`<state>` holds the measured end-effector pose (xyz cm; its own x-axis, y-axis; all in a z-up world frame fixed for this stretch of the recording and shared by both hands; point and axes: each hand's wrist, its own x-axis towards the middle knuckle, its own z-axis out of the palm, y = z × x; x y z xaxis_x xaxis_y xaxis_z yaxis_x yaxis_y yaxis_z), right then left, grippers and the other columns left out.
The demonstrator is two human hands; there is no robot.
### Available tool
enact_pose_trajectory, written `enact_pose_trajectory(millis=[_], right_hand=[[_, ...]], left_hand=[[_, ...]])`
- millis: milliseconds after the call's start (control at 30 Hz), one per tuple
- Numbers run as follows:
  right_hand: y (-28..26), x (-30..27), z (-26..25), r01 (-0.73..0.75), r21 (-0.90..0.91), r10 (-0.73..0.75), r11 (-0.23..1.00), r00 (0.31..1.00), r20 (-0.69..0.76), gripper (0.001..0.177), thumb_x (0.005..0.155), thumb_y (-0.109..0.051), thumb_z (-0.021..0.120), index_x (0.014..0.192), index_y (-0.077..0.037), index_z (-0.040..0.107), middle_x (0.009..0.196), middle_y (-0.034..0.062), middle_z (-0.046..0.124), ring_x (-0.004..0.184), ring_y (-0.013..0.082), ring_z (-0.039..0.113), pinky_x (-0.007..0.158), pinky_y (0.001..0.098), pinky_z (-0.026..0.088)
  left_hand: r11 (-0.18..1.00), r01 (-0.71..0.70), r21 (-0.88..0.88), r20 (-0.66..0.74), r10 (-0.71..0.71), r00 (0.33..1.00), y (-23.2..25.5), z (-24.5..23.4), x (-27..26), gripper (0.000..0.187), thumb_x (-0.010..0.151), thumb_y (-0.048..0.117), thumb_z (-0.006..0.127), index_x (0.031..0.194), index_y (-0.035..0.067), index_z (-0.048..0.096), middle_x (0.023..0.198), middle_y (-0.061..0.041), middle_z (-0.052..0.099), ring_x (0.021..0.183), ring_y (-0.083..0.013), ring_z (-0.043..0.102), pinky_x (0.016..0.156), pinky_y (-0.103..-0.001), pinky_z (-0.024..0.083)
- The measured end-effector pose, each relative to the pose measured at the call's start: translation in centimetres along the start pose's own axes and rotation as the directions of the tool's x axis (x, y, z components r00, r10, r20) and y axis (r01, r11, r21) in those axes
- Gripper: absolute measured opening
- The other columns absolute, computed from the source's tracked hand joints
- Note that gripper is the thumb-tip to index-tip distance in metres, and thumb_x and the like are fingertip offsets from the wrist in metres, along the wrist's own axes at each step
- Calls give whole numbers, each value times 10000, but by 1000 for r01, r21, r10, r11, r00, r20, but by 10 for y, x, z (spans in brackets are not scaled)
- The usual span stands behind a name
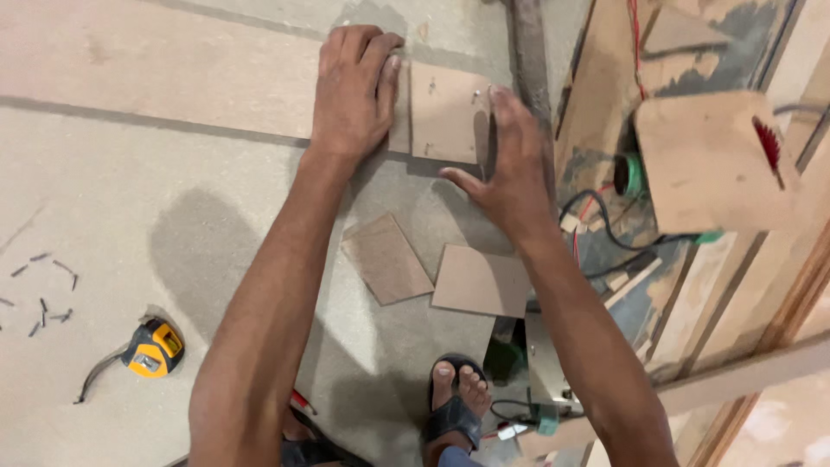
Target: The person hammers nails into a wood panel, measures a board with a tape measure, marks it with a pencil, and positions several boards together on the floor.
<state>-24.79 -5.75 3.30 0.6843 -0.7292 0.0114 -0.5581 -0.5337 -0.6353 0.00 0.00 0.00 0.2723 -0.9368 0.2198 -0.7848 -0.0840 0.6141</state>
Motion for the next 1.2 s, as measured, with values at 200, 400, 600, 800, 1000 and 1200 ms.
enact_pose_trajectory(millis=[200,400,600,800,1000,1200], right_hand=[[30,-21,-14,-131,20,130,991,935,-331,430,1116,-88,714,1489,-62,504,1471,159,505,1364,339,563,1186,385,474],[16,-44,4,-95,303,201,948,918,-341,409,1162,4,542,1561,-60,472,1382,125,649,1260,260,709,1088,312,582],[-6,-63,35,-117,571,301,812,923,-240,574,1089,-35,587,1603,-73,336,1519,213,560,1360,301,652,1117,384,610],[20,-53,59,-169,462,313,871,914,-256,773,1011,-142,847,1612,-125,361,1297,108,681,1219,219,724,1040,351,600],[18,-36,61,-110,251,177,962,949,-262,1115,800,-269,994,1616,-104,253,1255,116,531,1162,267,530,1034,424,495],[14,-29,62,-117,201,169,973,948,-268,1179,811,-260,1028,1641,-131,201,1265,106,537,1143,254,533,1033,420,496]], left_hand=[[999,-26,28,37,25,999,15,11,5,151,1080,161,619,1161,58,695,1216,-130,621,1211,-347,524,1071,-506,392],[999,-25,30,70,22,997,14,14,7,141,1094,170,643,1179,75,702,1218,-125,631,1219,-360,527,1078,-519,386],[993,-97,64,89,91,992,10,18,6,142,1112,122,573,1186,57,674,1296,-112,627,1276,-329,514,1119,-504,386],[994,-19,106,165,1,986,15,17,5,165,1151,127,543,1232,77,678,1282,-118,629,1247,-326,510,1125,-505,384],[993,-49,107,152,32,988,9,17,-3,236,1142,106,492,1346,48,597,1335,-175,585,1287,-373,479,1129,-523,375],[990,120,-69,299,-94,950,7,-2,-34,549,1185,304,539,1619,55,312,1523,-246,402,1467,-358,420,1257,-443,395]])
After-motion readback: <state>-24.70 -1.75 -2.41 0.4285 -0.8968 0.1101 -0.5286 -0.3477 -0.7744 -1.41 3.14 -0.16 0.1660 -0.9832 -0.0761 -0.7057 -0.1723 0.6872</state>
